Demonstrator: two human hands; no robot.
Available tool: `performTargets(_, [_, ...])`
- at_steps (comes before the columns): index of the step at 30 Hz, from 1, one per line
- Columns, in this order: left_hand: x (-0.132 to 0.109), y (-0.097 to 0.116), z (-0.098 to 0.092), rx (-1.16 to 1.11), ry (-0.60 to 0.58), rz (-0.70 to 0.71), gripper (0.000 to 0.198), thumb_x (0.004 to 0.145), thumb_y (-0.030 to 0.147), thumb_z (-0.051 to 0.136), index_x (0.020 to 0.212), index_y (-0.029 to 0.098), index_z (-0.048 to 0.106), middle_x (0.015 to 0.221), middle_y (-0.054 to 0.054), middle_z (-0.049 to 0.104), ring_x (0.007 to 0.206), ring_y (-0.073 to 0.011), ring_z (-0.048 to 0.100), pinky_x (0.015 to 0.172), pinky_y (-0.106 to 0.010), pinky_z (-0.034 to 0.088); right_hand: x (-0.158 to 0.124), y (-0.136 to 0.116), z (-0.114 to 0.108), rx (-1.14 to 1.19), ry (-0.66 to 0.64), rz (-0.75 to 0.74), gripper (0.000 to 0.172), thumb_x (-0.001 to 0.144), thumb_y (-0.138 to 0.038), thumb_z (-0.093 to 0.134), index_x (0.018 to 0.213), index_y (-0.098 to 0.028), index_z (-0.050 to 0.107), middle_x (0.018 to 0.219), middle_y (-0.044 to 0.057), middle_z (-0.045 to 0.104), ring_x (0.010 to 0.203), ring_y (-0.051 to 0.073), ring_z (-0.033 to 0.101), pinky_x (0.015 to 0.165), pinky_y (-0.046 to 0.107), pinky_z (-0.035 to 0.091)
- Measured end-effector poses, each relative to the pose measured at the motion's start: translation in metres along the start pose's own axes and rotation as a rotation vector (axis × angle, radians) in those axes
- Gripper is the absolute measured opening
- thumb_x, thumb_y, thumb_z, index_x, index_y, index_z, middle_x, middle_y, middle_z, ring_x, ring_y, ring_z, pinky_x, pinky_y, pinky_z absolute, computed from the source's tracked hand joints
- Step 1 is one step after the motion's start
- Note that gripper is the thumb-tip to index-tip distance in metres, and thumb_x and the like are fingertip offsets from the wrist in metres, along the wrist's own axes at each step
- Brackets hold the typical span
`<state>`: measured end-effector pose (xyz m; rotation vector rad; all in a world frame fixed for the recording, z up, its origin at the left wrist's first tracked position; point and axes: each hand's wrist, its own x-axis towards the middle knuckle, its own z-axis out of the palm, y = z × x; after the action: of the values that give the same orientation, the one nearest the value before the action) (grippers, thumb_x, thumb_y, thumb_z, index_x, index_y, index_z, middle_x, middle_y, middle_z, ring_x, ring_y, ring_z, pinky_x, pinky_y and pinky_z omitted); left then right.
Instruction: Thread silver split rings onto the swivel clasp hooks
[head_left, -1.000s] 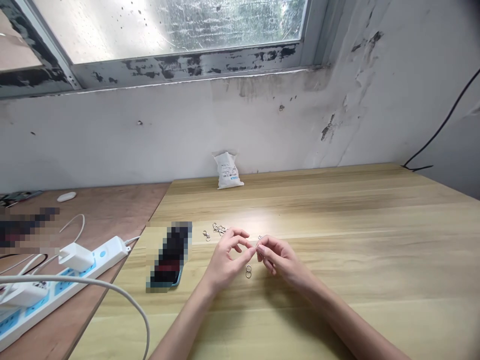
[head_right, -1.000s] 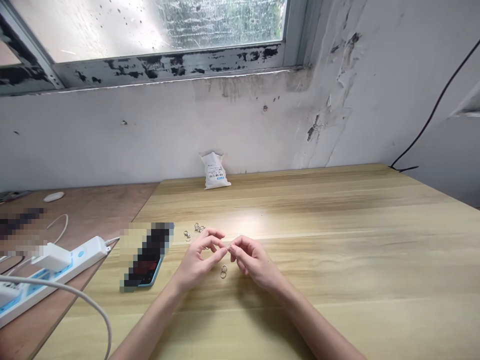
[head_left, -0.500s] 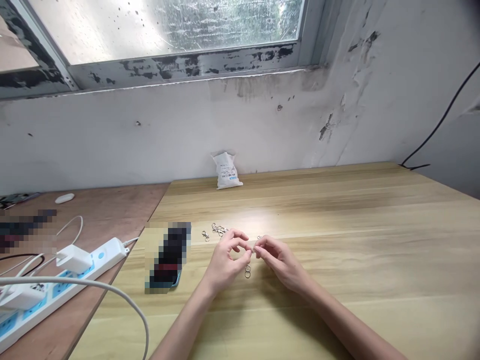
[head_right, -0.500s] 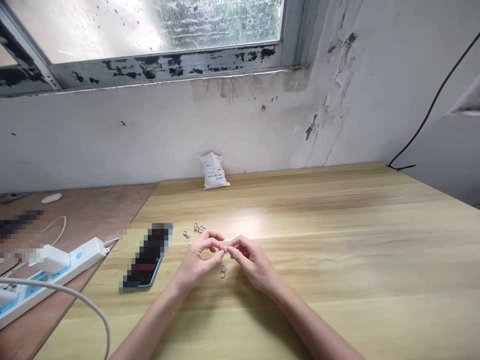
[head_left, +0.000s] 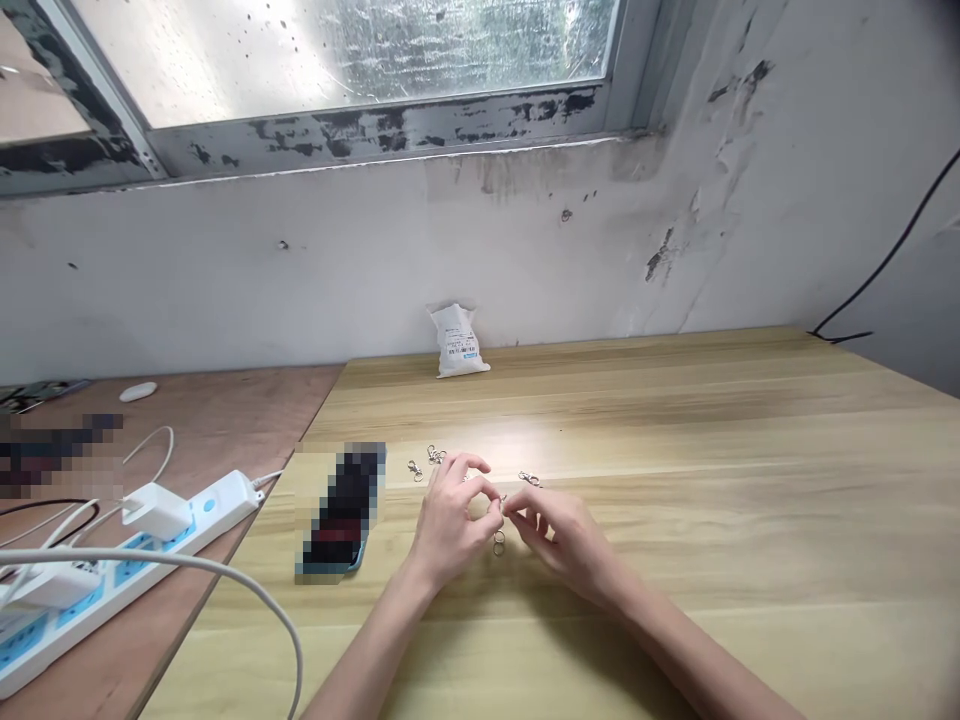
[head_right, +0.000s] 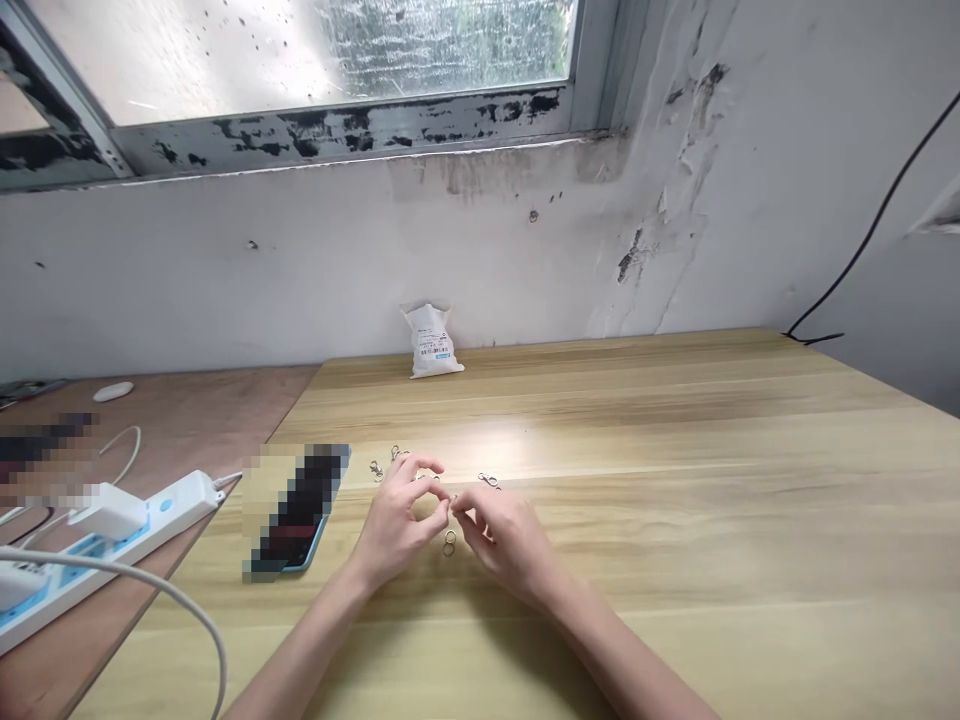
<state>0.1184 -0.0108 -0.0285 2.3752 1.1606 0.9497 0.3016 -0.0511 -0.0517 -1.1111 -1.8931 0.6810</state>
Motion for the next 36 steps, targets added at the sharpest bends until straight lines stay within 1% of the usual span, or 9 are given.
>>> performTargets(3, [0.000,-0.001,-0.001,0.000,0.027,-0.017,0.010,0.080,0.014,0.061,0.074,0.021,0.064,0.104,-0.005,0.062,0.105,-0.0248,0.053,0.091,-0.041,0.043,-0.001,0.001,-0.005,-0.089,-0.091,-0.123,0.013,0.086,-0.013,0.049,0.085,-0.021,0.059,0.092,0.006,0.063,0.069,0.014,0.054,0.058,0.026,0.041])
performTargets(7, [0.000,0.001,-0.001,-0.020,0.069,0.039,0.010,0.081,0.013,0.060,0.077,0.021,0.064,0.105,-0.005,0.061,0.106,-0.0245,0.052,0.092,-0.040,0.043,-0.001,0.000,-0.011,0.050,-0.023,0.074,0.003,0.087,-0.019,0.052,0.088,-0.021,0.055,0.084,0.003,0.057,0.064,0.013,0.050,0.053,0.023,0.039])
performTargets(11, [0.000,0.005,-0.002,-0.045,0.085,0.147,0.011,0.082,0.013,0.059,0.078,0.022,0.064,0.104,-0.005,0.062,0.108,-0.0240,0.053,0.094,-0.040,0.043,0.001,-0.004,-0.010,0.211,-0.074,0.187,0.019,0.092,-0.038,0.055,0.102,-0.022,0.057,0.088,0.002,0.059,0.061,0.011,0.048,0.055,0.024,0.040])
performTargets(15, [0.000,0.008,-0.007,-0.049,0.129,0.210,0.011,0.082,0.012,0.058,0.078,0.021,0.062,0.102,-0.005,0.063,0.108,-0.0237,0.053,0.094,-0.039,0.043,0.002,-0.005,-0.008,0.284,-0.153,0.203,0.034,0.096,-0.045,0.048,0.078,-0.020,0.063,0.072,0.001,0.058,0.059,0.012,0.044,0.055,0.025,0.034])
performTargets(17, [0.001,0.007,-0.008,-0.050,0.135,0.207,0.011,0.082,0.012,0.059,0.078,0.022,0.062,0.100,-0.005,0.063,0.108,-0.0238,0.054,0.094,-0.039,0.043,0.002,-0.002,-0.011,0.248,-0.168,0.209,0.038,0.096,-0.047,0.048,0.074,-0.020,0.064,0.067,0.001,0.058,0.056,0.012,0.042,0.053,0.025,0.032])
performTargets(21, [0.001,0.002,-0.006,-0.079,0.024,0.137,0.011,0.080,0.012,0.060,0.076,0.022,0.063,0.102,-0.005,0.063,0.111,-0.0250,0.052,0.098,-0.042,0.040,0.000,0.009,-0.017,-0.081,-0.108,0.033,0.037,0.097,-0.042,0.048,0.074,-0.021,0.068,0.062,0.002,0.057,0.056,0.013,0.043,0.055,0.027,0.030])
performTargets(26, [0.000,-0.003,-0.003,-0.157,-0.195,-0.074,0.013,0.074,0.009,0.059,0.068,0.020,0.061,0.096,-0.004,0.061,0.101,-0.0231,0.055,0.093,-0.041,0.044,0.000,0.015,-0.025,-0.453,-0.091,-0.152,0.036,0.100,-0.032,0.041,0.085,-0.024,0.072,0.065,0.004,0.062,0.059,0.016,0.045,0.056,0.029,0.026])
performTargets(30, [0.001,-0.002,-0.009,-0.158,-0.236,-0.081,0.014,0.072,0.009,0.059,0.065,0.020,0.062,0.090,-0.003,0.061,0.093,-0.0215,0.055,0.089,-0.040,0.045,-0.001,0.008,-0.027,-0.540,-0.058,-0.196,0.033,0.101,-0.029,0.040,0.095,-0.026,0.072,0.062,0.004,0.060,0.058,0.016,0.044,0.056,0.030,0.026])
performTargets(36, [0.001,-0.003,-0.019,-0.126,-0.297,-0.049,0.011,0.075,0.013,0.063,0.067,0.020,0.063,0.094,-0.003,0.062,0.096,-0.0218,0.056,0.090,-0.040,0.045,-0.011,-0.002,-0.016,-0.466,-0.056,-0.276,0.031,0.101,-0.025,0.041,0.114,-0.029,0.069,0.066,0.004,0.063,0.059,0.016,0.048,0.056,0.031,0.030])
